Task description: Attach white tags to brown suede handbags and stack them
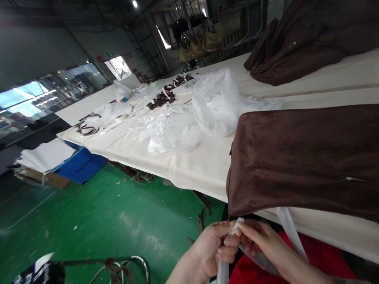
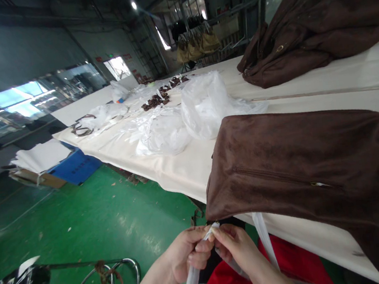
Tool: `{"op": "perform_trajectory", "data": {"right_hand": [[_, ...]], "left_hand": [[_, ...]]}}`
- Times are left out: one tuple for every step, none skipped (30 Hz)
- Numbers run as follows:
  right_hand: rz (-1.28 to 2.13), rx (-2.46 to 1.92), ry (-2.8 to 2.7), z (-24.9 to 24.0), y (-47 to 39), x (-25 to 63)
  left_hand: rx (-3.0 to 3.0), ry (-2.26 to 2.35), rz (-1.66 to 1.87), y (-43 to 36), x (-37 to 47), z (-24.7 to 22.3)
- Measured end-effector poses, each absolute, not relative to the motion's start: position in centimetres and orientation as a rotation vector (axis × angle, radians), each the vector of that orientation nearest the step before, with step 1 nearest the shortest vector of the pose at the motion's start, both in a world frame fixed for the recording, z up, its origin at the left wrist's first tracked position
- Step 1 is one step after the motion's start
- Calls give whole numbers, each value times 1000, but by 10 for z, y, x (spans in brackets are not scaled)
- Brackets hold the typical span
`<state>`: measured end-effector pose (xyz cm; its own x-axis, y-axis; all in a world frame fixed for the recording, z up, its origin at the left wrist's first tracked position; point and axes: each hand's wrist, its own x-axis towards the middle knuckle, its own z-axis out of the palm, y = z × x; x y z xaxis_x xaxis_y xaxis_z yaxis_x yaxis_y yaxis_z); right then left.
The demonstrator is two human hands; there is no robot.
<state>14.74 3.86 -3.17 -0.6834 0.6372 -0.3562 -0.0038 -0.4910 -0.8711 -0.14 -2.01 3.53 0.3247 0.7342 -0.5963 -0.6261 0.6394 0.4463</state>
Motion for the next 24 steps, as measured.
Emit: {"op": "perform_trajectory", "data": {"right_hand": [[2216,-929,-1290,-31,39,146],[2235,-895,-1285,-29,38,145],[2270,-857,-1266,-27,38,144],[2316,-822,-1228,-25,37,143],[2359,-805,-1173,-23,35,143],[2397,-807,-1104,-21,34,142],[2422,-826,-1029,-19,33,141],[2431,-854,-958,-18,31,141],[2425,-882,-897,-17,30,140],[2404,-909,-844,-17,30,140],[2369,-937,-797,-18,30,139],[2325,-967,-757,-19,30,138],[2281,-999,-723,-20,30,138],[2246,-1033,-693,-22,31,137],[2218,-1065,-667,-24,31,135],[2199,-1090,-650,-26,32,134],[2188,-1109,-639,-28,32,133],[2179,-1119,-634,-29,32,132],[2170,-1122,-633,-30,31,132],[2163,-1120,-634,-30,31,132],[2158,-1117,-637,-29,30,132],[2155,-1113,-641,-28,30,132],[2152,-1107,-643,-28,29,132],[2153,-1101,-647,-27,29,132]], "left_hand": [[130,829,876,-20,-3,35],[115,802,859,-21,-3,33],[96,781,840,-23,-3,31],[72,769,817,-25,-2,28],[45,768,790,-29,-1,24],[23,779,763,-33,1,20],[15,796,738,-37,3,16],[25,814,716,-42,4,12],[58,831,701,-47,3,9],[115,852,700,-51,2,7],[184,890,720,-55,-2,6],[252,945,755,-58,-8,5],[311,1021,804,-60,-15,6],[357,1111,859,-62,-23,6],[387,1206,917,-63,-32,7],[402,1291,971,-64,-40,8],[407,1357,1017,-66,-48,8],[407,1402,1058,-67,-54,9],[401,1430,1095,-69,-58,9],[393,1440,1124,-71,-60,9],[385,1437,1142,-72,-60,8],[380,1430,1151,-73,-59,8],[377,1425,1154,-74,-57,8],[375,1425,1153,-75,-54,7]]}}
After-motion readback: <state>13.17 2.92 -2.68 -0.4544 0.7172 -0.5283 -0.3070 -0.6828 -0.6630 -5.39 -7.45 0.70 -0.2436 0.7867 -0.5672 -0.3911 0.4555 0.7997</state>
